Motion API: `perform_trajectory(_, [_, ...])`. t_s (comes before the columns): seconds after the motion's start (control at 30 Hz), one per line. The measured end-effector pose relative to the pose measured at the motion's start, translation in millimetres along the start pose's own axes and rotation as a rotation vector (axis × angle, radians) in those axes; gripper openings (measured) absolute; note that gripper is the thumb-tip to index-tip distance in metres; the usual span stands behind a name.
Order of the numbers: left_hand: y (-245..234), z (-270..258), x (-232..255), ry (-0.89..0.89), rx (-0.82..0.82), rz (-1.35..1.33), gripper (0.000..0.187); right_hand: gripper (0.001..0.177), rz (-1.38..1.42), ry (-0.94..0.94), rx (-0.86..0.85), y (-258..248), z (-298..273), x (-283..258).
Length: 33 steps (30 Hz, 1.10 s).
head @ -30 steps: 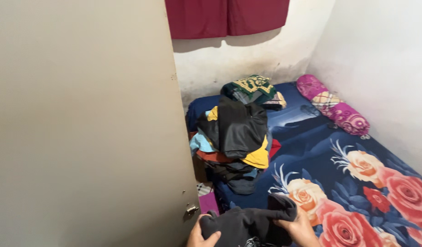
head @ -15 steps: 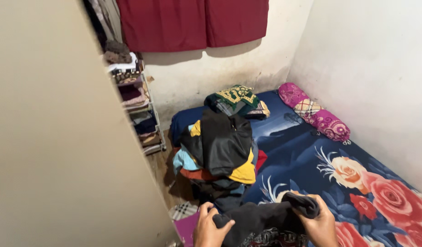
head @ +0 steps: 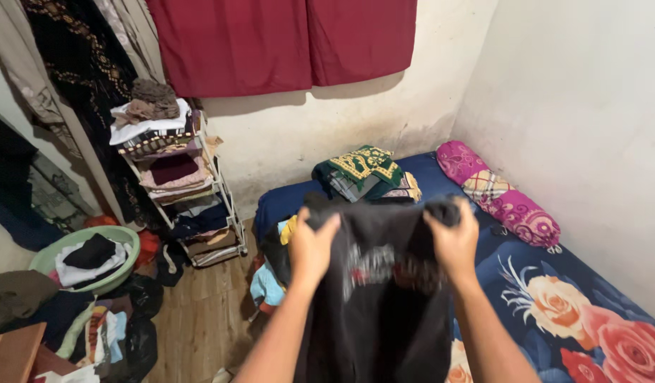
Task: The person takes various folded clothes, including shirts, pants, and a jacket, out of a closet shelf and places them onto a bed one by one.
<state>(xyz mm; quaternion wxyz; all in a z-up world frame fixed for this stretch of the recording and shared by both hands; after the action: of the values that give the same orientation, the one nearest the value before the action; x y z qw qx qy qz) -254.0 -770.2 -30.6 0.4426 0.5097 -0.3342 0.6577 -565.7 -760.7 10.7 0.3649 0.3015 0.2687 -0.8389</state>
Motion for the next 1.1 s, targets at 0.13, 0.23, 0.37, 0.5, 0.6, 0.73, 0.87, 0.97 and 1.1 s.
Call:
perform_trajectory(0.13, [-0.8,53.5,106.7,0.29,0.205,-0.083,0.041,0.031,0.311,-0.114,0.12,7.8,81.4,-55.2])
perform_trajectory(0.23, [-10.0,46.8,136.8,0.566,0.201,-0.27,0.031,0.033,0.312,-0.17,0.19,2.4,84.8,-67.8])
perform_trajectory(0.37, [-18.6,24.6,77.1,0.724,0.121,-0.107,0.031,0.03,0.164,-0.292,0.175,33.1,36.1,-15.2])
perform_trajectory(0.5, [-31.3,14.0,-135.0,0.143,-0.086,0.406,0.049,0.049,-0.225,-0.159,-0.135,120.1,-71.9,131.5])
perform_trajectory(0.6, [-41.3,-53.5,-268.0,-0.193,-0.342,0.74,0.09,0.095,-0.225,0.297,-0.767,161.0,-174.4,205.7])
perform_trajectory(0.73, [-49.7,-113.2,-349.3,-0.618,-0.522,0.578,0.087,0.075,-0.253,0.695,-1.061,163.7,-258.3,214.1])
perform_trajectory(0.87, [-57.7,-120.0,-315.7,-0.365,-0.336,0.475,0.075,0.064,-0.056,0.611,-0.986,180.4,-264.3,197.5])
perform_trajectory(0.97, [-65.6,-106.8,-257.9,-0.197,-0.228,0.377,0.066,0.057,0.078,0.623,-0.942,197.8,-258.6,200.2])
perform_trajectory(1.1, [-71.2,-103.6,-177.8,-0.126,-0.125,0.254,0.061,0.049,0.276,0.506,-0.844,206.7,-241.2,186.0])
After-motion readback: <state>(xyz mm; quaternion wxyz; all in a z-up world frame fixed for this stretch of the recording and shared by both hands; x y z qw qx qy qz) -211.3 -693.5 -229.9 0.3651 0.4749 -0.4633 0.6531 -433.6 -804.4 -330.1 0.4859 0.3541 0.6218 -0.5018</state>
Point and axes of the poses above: each hand's wrist, its own z-axis towards the middle knuckle, its own y-axis out of the palm, x = y × z, the point moved 8 cm from there along z, towards the middle knuckle, and after that the axes turned 10 degrees about -z, right-handed, at the moved point
